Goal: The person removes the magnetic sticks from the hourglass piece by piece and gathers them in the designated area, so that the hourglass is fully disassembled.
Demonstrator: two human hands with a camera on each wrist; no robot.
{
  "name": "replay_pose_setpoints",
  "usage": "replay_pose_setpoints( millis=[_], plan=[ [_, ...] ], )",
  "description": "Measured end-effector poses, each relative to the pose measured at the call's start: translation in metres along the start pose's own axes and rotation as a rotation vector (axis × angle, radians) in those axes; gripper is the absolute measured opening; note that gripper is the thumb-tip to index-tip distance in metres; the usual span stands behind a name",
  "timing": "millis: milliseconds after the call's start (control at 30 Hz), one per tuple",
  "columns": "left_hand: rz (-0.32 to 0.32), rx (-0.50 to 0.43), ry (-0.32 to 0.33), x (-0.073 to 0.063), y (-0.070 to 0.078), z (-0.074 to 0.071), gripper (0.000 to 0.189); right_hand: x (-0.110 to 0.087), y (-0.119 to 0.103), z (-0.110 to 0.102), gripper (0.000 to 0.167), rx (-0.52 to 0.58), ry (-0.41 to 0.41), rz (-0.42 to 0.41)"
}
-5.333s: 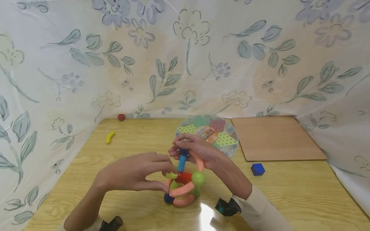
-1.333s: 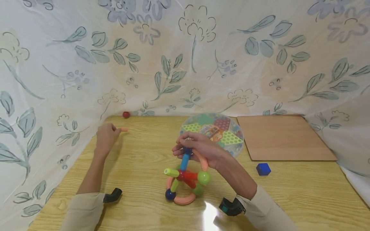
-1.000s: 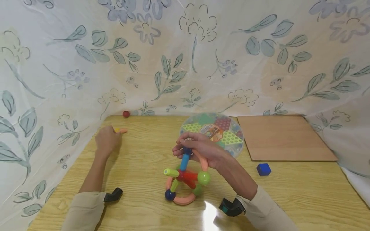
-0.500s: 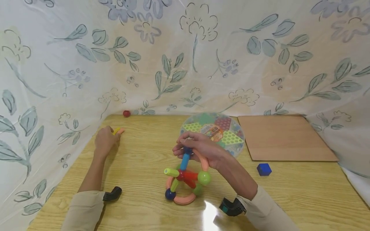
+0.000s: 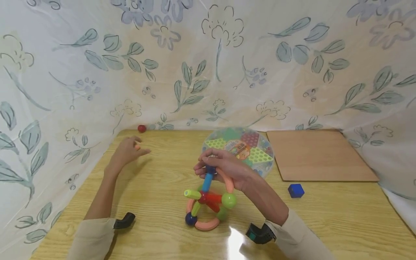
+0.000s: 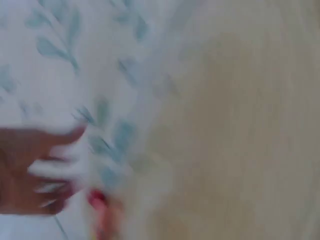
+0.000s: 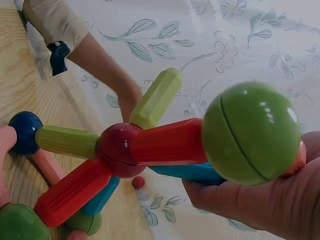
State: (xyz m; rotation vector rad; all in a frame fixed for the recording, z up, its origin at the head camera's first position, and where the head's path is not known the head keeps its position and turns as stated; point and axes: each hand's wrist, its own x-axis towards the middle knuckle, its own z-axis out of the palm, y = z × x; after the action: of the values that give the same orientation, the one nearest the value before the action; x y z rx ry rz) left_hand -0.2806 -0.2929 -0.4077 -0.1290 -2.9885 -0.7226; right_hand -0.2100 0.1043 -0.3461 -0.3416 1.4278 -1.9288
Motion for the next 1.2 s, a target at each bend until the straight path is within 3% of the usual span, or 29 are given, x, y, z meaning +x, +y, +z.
replay_pose_setpoints(
  millis=[100, 167, 233, 300, 400, 567, 633, 733, 833, 1000, 1100, 1200],
  plan=[
    [0.281, -0.157, -0.375, -0.003, 0.042, -0.001, 0.067, -0.001, -0.001, 0.001, 0.013, -0.017, 0.023, -0.004],
    [0.427, -0.202, -0.623, -0.009, 0.073, 0.007, 0.070, -0.001, -0.002, 0.002, 0.013, -0.027, 0.039, -0.003],
    [0.559, -0.195, -0.796, -0.018, 0.104, 0.020, 0.073, -0.001, -0.002, 0.003, 0.013, -0.037, 0.054, -0.003],
    [0.670, -0.187, -0.873, -0.028, 0.129, 0.034, 0.075, -0.001, -0.002, 0.005, 0.013, -0.037, 0.062, -0.001],
    [0.784, -0.264, -0.872, -0.041, 0.153, 0.052, 0.075, -0.001, -0.002, 0.007, 0.013, -0.029, 0.067, -0.006],
    [0.827, -0.569, -0.831, -0.055, 0.161, 0.078, 0.058, -0.001, -0.002, 0.014, 0.013, -0.030, 0.091, -0.014],
    [0.790, -0.719, -0.827, -0.060, 0.161, 0.088, 0.057, -0.002, -0.003, 0.017, 0.012, -0.043, 0.113, -0.022],
    [0.740, -0.866, -0.793, -0.066, 0.165, 0.098, 0.066, -0.002, -0.005, 0.020, 0.011, -0.046, 0.160, -0.055],
    [0.697, -0.925, -0.751, -0.073, 0.173, 0.103, 0.064, -0.003, -0.008, 0.023, 0.009, -0.014, 0.199, -0.088],
    [0.623, -0.964, -0.704, -0.079, 0.185, 0.109, 0.031, -0.004, -0.009, 0.022, 0.011, 0.022, 0.196, -0.104],
    [0.562, -1.006, -0.696, -0.081, 0.187, 0.111, 0.027, -0.004, -0.010, 0.019, 0.015, -0.100, 0.186, -0.107],
    [0.535, -1.047, -0.695, -0.082, 0.188, 0.114, 0.032, -0.012, -0.014, 0.016, 0.037, -0.409, 0.233, -0.124]
  ],
)
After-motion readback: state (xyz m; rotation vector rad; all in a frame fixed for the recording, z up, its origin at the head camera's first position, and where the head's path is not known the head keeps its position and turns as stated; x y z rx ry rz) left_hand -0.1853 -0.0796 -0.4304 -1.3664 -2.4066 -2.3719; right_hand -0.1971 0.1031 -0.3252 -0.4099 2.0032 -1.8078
